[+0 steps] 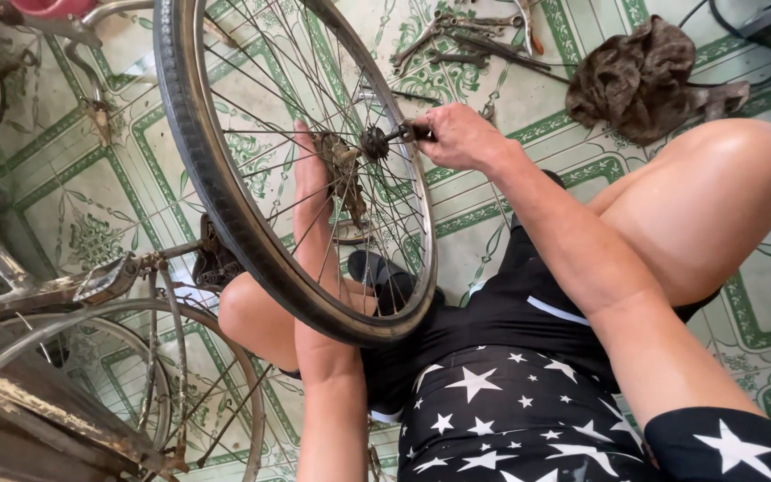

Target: The person manipulates the axle and gears of a bicycle wheel while sitting on the floor. They use a wrench to loosen or tighten nuts on the wheel hub.

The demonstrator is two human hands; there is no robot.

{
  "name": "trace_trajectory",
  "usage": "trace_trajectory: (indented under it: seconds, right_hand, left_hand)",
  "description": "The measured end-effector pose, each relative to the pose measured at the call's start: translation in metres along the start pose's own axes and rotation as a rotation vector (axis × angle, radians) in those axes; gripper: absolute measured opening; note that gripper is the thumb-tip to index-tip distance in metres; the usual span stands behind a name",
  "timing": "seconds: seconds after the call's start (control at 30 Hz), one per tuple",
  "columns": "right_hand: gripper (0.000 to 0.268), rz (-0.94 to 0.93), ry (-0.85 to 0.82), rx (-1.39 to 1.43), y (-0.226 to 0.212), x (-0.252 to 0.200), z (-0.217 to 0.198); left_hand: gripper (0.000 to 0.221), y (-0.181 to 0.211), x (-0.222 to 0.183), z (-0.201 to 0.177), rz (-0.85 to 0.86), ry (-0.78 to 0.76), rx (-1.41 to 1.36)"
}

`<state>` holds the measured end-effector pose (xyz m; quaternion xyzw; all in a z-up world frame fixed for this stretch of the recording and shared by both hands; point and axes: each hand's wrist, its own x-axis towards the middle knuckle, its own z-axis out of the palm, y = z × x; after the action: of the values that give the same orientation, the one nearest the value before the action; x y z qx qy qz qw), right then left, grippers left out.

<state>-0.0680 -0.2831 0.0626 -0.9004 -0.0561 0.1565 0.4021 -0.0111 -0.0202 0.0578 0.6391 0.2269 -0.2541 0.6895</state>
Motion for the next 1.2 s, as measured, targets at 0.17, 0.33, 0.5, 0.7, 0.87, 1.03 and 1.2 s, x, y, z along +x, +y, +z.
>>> trace_trajectory:
  seconds: [0.17,0.33,0.5,0.7,0.87,1.03,1.2]
  right_hand:
    - [0.038,0.007,0.000,0.000,0.010,0.003,0.007]
    - [0.039,0.006,-0.006,-0.005,0.009,0.008,0.012]
    - [0.037,0.043,-0.089,0.105,0.005,0.005,0.002]
    - [0.038,0.223,-0.207,0.487,-0.001,0.000,-0.005]
    - [0.027,0.107,-0.108,0.232,-0.006,0.000,-0.002]
    - [0.021,0.309,-0.319,0.883,0.000,-0.003,-0.002]
    - [0.023,0.256,-0.380,0.462,0.026,-0.004,0.007]
  left_hand:
    - [0.070,-0.001,-0.003,-0.003,0.060,-0.058,0.034]
    - [0.068,-0.005,-0.001,-0.007,0.114,-0.005,0.104]
    - [0.069,-0.003,-0.002,-0.004,0.090,-0.025,0.082]
    - [0.072,0.002,-0.005,-0.001,0.061,0.002,0.070]
    - [0.064,-0.004,0.006,-0.003,0.086,-0.008,0.028]
    - [0.056,-0.018,0.011,-0.007,0.124,0.011,0.007]
    - [0.066,-0.019,0.012,-0.014,0.110,0.012,0.026]
